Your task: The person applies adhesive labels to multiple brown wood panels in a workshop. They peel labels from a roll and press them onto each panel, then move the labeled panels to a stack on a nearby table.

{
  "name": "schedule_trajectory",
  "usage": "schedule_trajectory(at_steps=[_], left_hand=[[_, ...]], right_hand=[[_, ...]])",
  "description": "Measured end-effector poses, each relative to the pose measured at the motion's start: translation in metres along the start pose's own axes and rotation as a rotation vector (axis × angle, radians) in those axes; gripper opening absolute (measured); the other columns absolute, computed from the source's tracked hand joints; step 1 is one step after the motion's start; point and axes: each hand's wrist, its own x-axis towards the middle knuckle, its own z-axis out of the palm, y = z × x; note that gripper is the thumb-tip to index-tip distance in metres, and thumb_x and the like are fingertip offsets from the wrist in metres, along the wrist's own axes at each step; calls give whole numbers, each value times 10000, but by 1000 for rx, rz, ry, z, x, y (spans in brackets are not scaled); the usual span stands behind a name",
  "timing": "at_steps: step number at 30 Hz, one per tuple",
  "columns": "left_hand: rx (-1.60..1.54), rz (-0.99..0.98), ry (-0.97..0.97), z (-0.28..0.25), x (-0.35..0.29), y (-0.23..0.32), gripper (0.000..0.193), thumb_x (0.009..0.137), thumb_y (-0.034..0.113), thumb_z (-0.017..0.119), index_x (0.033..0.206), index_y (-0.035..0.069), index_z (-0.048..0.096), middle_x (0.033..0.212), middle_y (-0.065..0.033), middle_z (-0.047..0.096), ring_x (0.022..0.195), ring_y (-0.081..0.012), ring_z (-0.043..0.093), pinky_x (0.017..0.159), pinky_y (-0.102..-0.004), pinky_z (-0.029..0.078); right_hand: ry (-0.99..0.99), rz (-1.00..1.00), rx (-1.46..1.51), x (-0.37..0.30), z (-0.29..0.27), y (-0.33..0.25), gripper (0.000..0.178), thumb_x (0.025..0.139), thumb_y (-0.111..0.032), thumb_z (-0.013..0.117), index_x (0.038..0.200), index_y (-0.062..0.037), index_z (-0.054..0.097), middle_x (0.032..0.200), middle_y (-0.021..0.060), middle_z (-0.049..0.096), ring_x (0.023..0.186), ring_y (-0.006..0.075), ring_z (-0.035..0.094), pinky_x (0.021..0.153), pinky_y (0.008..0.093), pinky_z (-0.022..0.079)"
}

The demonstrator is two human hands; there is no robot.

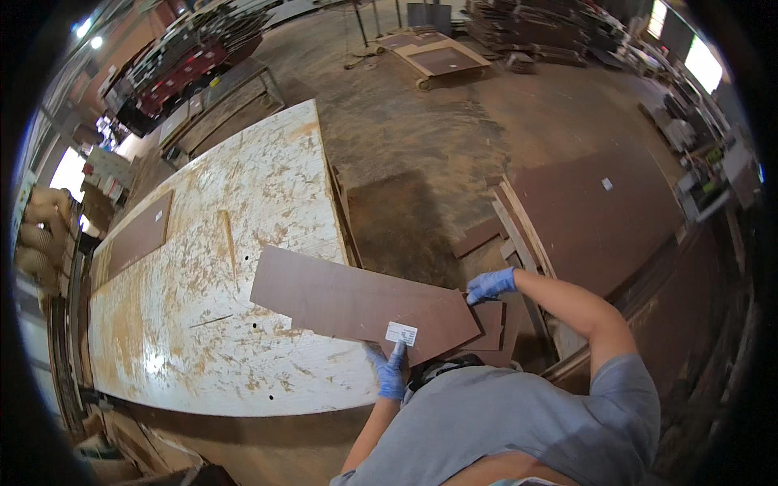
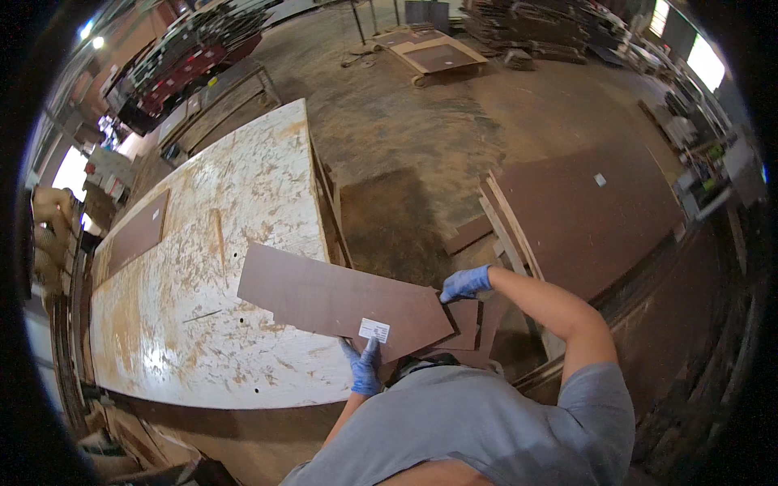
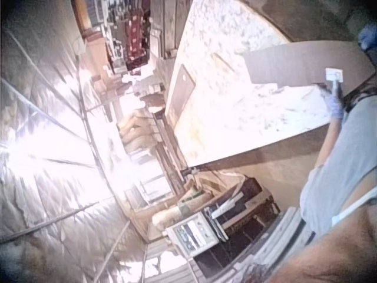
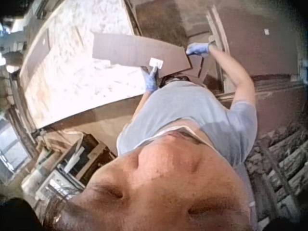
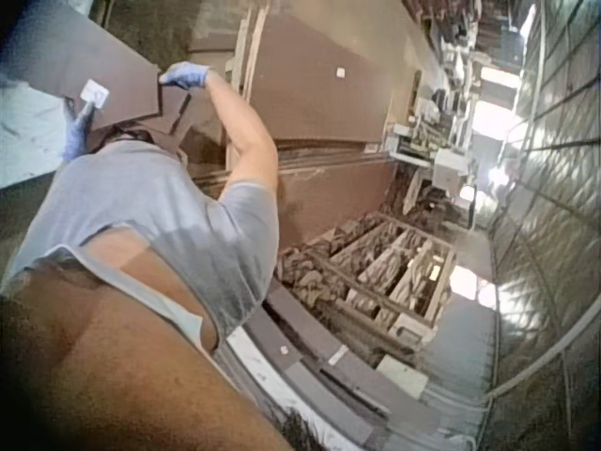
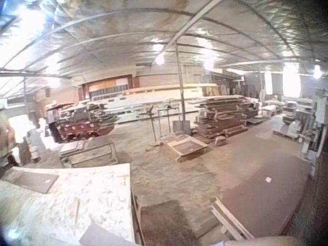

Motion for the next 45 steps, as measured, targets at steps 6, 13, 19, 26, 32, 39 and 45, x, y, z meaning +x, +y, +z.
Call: schedule_trajectory(at_steps=[6, 13, 19, 26, 32, 39, 45], left_hand=[[139, 131, 144, 29, 54, -24, 1062, 740, 193, 724, 1421, 23, -72, 1464, -157, 111, 1349, -238, 133, 1093, -363, 123], [115, 249, 151, 61, 191, -6, 1094, 715, 148, 734, 1414, 15, -98, 1464, -168, 96, 1345, -241, 132, 1094, -366, 127], [65, 201, 156, 140, 327, 100, 847, 713, -8, 705, 1358, 36, 158, 1290, -127, 359, 1152, -218, 409, 945, -350, 380], [99, 246, -18, 204, 493, 154, 871, 729, 39, 708, 1380, 31, 131, 1338, -137, 315, 1210, -234, 354, 976, -347, 342], [141, 103, 79, 277, 625, 176, 1010, 750, 181, 719, 1429, 41, -14, 1437, -150, 181, 1322, -251, 206, 1068, -382, 212], [-35, 315, 130, 388, 755, 191, 1016, 753, 182, 715, 1440, 85, -28, 1359, -97, 297, 1171, -219, 374, 997, -397, 313], [48, 265, 231, 431, 860, 190, 1038, 741, 263, 717, 1442, 93, -29, 1468, -106, 110, 1309, -239, 208, 1073, -419, 201]], right_hand=[[60, -246, -82, 47, -59, 4, 625, 774, -360, 656, 1248, 7, 479, 1154, 108, 566, 1060, 210, 524, 893, 330, 418], [69, -340, -147, 102, -188, -64, 525, 755, -328, 661, 1150, -7, 532, 965, 61, 575, 870, 152, 518, 776, 307, 434], [-81, -256, -131, 143, -320, -158, 546, 755, -301, 675, 1178, -2, 501, 1050, 65, 538, 935, 164, 492, 790, 313, 419], [-84, -316, 4, 187, -465, -206, 690, 733, -299, 706, 1300, -34, 415, 1258, 101, 473, 1141, 216, 444, 946, 337, 381], [-31, -344, -74, 218, -617, -263, 712, 715, -244, 740, 1309, -34, 408, 1252, 125, 488, 1160, 229, 458, 937, 349, 407], [60, -445, -335, 238, -805, -338, 662, 691, -295, 751, 1228, -29, 471, 1163, 151, 535, 1096, 251, 508, 897, 362, 428], [-78, -414, -316, 281, -930, -386, 809, 664, -337, 755, 1301, 8, 395, 1251, 167, 465, 1141, 263, 464, 934, 369, 395]])
